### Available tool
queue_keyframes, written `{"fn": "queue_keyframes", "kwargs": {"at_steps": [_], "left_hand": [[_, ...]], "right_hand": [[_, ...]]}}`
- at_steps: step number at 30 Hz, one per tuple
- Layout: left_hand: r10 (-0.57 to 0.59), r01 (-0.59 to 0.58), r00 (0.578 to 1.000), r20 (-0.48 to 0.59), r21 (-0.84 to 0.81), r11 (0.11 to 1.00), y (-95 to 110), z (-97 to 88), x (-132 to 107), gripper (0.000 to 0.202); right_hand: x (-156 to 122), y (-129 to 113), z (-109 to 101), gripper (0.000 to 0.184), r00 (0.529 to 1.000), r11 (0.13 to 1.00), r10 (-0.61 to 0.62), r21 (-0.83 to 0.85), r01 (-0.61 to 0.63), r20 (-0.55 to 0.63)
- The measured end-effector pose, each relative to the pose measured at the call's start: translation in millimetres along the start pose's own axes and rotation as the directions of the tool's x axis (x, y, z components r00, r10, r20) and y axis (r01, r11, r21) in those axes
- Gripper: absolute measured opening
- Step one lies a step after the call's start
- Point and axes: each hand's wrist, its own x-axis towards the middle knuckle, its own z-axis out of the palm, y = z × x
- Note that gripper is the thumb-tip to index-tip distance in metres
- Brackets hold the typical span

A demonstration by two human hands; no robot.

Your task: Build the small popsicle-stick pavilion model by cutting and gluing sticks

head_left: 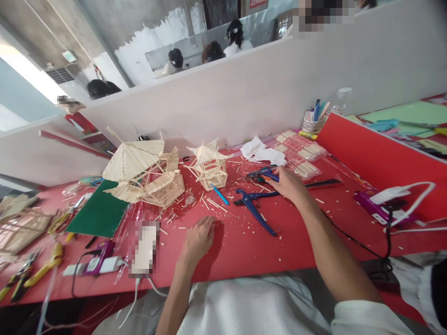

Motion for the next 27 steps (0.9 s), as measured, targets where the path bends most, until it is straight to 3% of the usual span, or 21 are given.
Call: {"fn": "queue_keyframes", "kwargs": {"at_steps": [4,10,17,20,27], "left_hand": [[-0.058,0.058,0.997,-0.044,-0.017,0.998,-5,4.0,4,0.024],[-0.113,0.114,0.988,-0.103,0.002,0.994,-13,3.9,12,0.022],[-0.063,0.084,0.977,-0.204,0.096,0.992,-26,-2.8,38,0.029],[0.003,0.021,0.987,-0.163,0.15,0.988,-30,-6.9,51,0.037],[0.17,-0.157,0.983,-0.07,0.161,0.974,-36,-0.3,65,0.032]], "right_hand": [[-1,0,2,0.024,1.0,0.999,-0.023,-0.044,0.024,0.018],[-6,-19,14,0.026,0.995,0.994,-0.033,-0.097,0.042,0.096],[-10,-34,20,0.03,0.992,0.991,0.014,-0.133,0.002,0.122],[-10,-36,17,0.033,0.99,0.988,0.026,-0.153,-0.005,0.136],[-13,-38,9,0.041,0.987,0.986,0.009,-0.163,0.017,0.159]]}}
